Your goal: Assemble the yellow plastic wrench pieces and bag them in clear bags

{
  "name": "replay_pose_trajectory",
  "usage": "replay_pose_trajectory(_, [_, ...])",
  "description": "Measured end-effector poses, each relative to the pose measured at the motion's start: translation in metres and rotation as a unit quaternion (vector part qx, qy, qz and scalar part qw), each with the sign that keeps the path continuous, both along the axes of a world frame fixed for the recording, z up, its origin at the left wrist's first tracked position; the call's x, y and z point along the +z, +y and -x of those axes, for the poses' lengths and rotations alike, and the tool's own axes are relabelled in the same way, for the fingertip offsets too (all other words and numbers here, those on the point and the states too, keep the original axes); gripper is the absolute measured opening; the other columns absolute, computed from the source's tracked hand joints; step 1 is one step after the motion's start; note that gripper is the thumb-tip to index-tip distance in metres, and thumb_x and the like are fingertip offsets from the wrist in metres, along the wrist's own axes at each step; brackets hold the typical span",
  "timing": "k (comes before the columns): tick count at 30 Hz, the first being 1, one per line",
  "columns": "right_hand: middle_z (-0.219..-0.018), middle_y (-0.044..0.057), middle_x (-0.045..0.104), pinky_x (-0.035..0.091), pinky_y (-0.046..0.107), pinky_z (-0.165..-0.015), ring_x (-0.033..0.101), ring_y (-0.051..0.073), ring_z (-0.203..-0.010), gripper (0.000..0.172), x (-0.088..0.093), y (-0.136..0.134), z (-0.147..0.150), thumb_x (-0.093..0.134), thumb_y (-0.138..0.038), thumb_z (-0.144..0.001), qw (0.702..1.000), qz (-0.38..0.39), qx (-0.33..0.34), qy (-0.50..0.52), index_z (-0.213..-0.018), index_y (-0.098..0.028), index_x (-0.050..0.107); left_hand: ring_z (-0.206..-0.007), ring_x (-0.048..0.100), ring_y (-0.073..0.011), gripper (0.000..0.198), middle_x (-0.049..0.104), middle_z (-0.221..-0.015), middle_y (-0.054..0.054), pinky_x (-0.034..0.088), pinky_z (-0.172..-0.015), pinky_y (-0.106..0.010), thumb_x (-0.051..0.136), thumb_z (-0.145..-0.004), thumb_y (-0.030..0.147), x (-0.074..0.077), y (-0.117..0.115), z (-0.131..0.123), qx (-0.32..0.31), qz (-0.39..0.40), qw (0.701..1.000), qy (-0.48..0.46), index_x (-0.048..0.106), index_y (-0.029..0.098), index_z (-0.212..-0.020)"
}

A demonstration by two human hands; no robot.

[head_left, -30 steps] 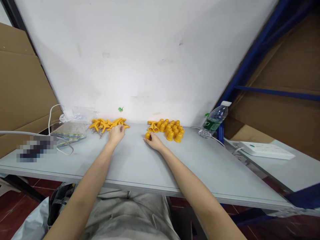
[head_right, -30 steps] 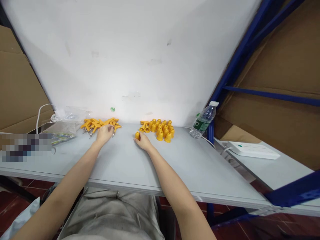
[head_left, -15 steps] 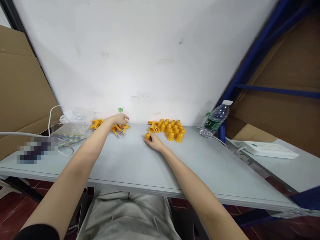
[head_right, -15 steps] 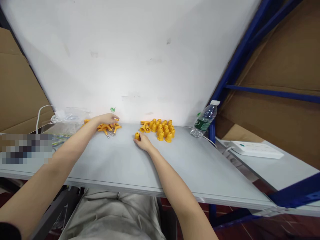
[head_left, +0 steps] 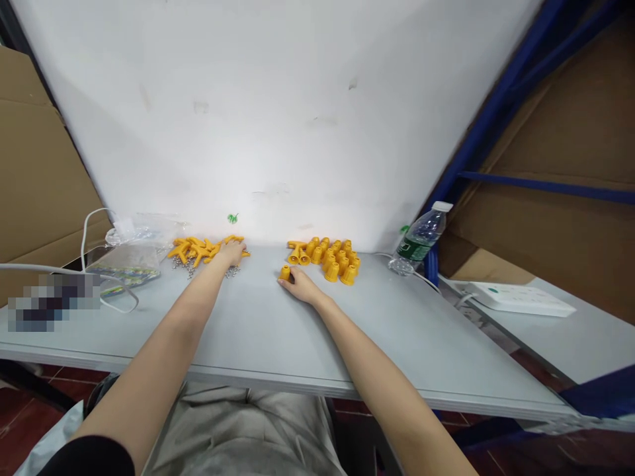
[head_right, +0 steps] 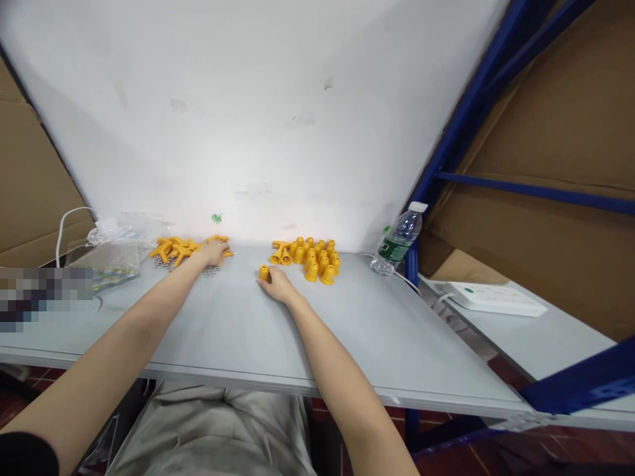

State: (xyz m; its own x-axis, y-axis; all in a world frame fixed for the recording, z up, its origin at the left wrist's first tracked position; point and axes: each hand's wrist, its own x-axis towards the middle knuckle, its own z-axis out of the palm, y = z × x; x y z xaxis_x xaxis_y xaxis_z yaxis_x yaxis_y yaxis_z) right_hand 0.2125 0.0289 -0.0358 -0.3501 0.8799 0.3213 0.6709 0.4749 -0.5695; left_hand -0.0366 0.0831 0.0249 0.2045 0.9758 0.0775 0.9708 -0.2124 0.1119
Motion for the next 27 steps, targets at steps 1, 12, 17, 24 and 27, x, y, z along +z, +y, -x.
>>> replay_pose_trajectory(1, [-0.080,0.002,0.056,0.044,0.031,-0.074,0.051,0.017,-0.075,0.019,0.000,0.000,0.000,0.058,-0.035,-0.079,1.000,0.001,0.001,-0.002,-0.075,-0.022,0.045,-0.127,0.044,-0.0272,0.033,0.062,-0.124,-0.013,0.030,-0.108,-0.045,0.054,-0.085,0.042,0.000,0.000,0.000,0.003,-0.002,1.000,0.004,0.065,0.022,-0.109])
replay_pose_trajectory(12, [-0.083,0.004,0.057,0.043,0.033,-0.076,0.052,0.019,-0.077,0.020,0.002,-0.001,0.000,0.058,-0.036,-0.080,1.000,0.013,-0.006,-0.010,-0.076,-0.021,0.045,-0.115,0.051,-0.0285,0.013,0.068,-0.112,-0.015,0.027,-0.101,-0.047,0.057,-0.084,0.020,0.004,-0.008,-0.010,0.013,0.001,0.993,0.116,0.068,0.020,-0.089])
replay_pose_trajectory(17, [-0.083,0.004,0.057,0.044,0.032,-0.076,0.052,0.019,-0.078,0.019,0.001,-0.001,0.000,0.059,-0.036,-0.080,1.000,0.005,-0.001,-0.010,-0.077,-0.021,0.047,-0.110,0.057,-0.0274,0.015,0.070,-0.109,-0.012,0.028,-0.101,-0.047,0.058,-0.081,0.020,0.007,-0.007,-0.002,0.034,-0.016,0.997,0.068,0.067,0.022,-0.092])
replay_pose_trajectory(24, [-0.082,0.003,0.057,0.044,0.032,-0.075,0.052,0.018,-0.076,0.020,-0.001,0.001,-0.002,0.060,-0.037,-0.079,1.000,-0.003,0.006,-0.003,-0.076,-0.021,0.047,-0.105,0.062,-0.0257,0.020,0.073,-0.096,-0.005,0.031,-0.102,-0.045,0.050,-0.085,0.027,0.021,0.003,0.008,0.100,-0.048,0.987,-0.113,0.068,0.024,-0.094])
replay_pose_trajectory(27, [-0.082,0.003,0.058,0.044,0.031,-0.075,0.052,0.018,-0.076,0.020,-0.001,0.001,-0.001,0.060,-0.036,-0.079,1.000,-0.004,0.006,0.000,-0.076,-0.021,0.048,-0.105,0.062,-0.0243,0.019,0.073,-0.098,-0.005,0.039,-0.096,-0.038,0.053,-0.084,0.030,0.032,0.004,0.009,0.139,-0.059,0.974,-0.170,0.067,0.023,-0.094])
